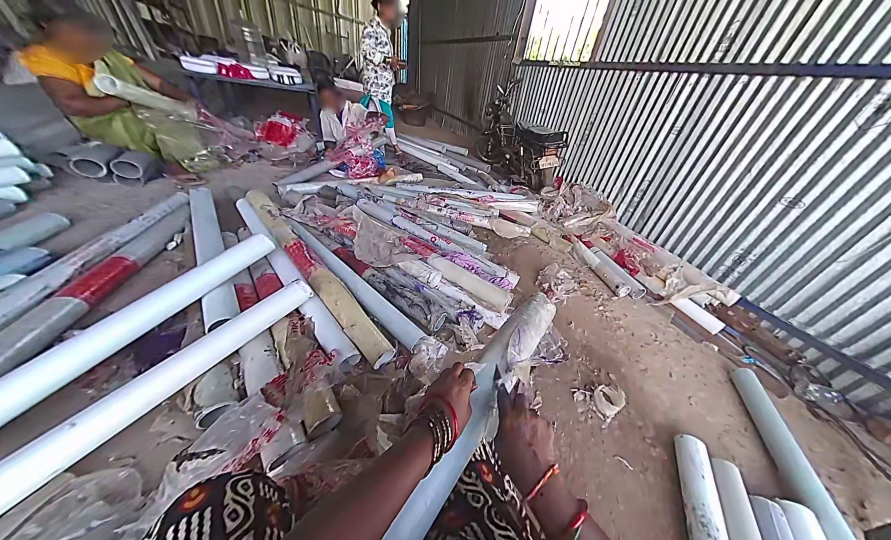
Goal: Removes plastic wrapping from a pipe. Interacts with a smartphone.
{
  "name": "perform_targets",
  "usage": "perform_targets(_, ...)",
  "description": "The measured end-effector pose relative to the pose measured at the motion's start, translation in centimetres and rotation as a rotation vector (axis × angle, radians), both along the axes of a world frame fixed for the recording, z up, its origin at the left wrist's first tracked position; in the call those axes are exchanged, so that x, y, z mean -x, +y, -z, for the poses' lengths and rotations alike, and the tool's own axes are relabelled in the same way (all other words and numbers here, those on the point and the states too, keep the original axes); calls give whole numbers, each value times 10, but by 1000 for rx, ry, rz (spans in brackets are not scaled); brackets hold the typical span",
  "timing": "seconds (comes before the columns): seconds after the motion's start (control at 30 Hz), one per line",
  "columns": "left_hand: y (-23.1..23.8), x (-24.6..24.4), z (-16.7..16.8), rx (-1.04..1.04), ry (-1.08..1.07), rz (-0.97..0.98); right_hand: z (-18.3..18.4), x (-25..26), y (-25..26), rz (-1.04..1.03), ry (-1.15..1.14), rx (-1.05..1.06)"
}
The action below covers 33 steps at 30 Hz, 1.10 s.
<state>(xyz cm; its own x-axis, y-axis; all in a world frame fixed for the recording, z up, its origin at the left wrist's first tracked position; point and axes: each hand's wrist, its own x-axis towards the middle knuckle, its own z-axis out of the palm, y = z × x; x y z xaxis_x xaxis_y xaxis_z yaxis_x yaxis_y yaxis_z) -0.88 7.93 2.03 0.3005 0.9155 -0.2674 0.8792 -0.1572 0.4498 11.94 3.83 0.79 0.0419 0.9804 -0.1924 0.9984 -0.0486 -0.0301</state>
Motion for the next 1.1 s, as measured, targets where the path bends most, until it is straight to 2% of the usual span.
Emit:
perform_targets(0.07,-3,-1,3,-13,-28,-8,-7,-25,30,71,68,46)
perform_targets(0.13,-3,3,5,-21,-93,-46,-5,-51,44,14,234,-32)
perform_targets(0.2,-1,6,10,-31,-169,-95,6,-70,42,-83,460,-160)
perform_targets(0.27,1,8,13,-37,-227,-129,18,-75,26,-142,585,-284)
perform_targets(0.33,1,10,14,-38,-260,-156,27,-68,2,-176,560,-400)
perform_targets(0.47,1,12,14,-31,-308,-176,29,-54,-38,-219,460,-418)
perform_targets(0.6,4,13,18,-27,-403,-248,26,-46,-52,-263,411,-430)
perform_targets(0.73,9,17,31,-1,-590,-403,26,-40,-52,-307,319,-503)
perform_targets(0.9,15,17,46,37,-950,-669,25,-41,-42,-423,259,-584)
perform_targets(0.97,15,17,48,-23,-1027,-735,21,-41,-35,-451,257,-543)
perform_targets(1.1,17,26,40,-225,-1037,-939,1,-37,-19,-490,234,-346)
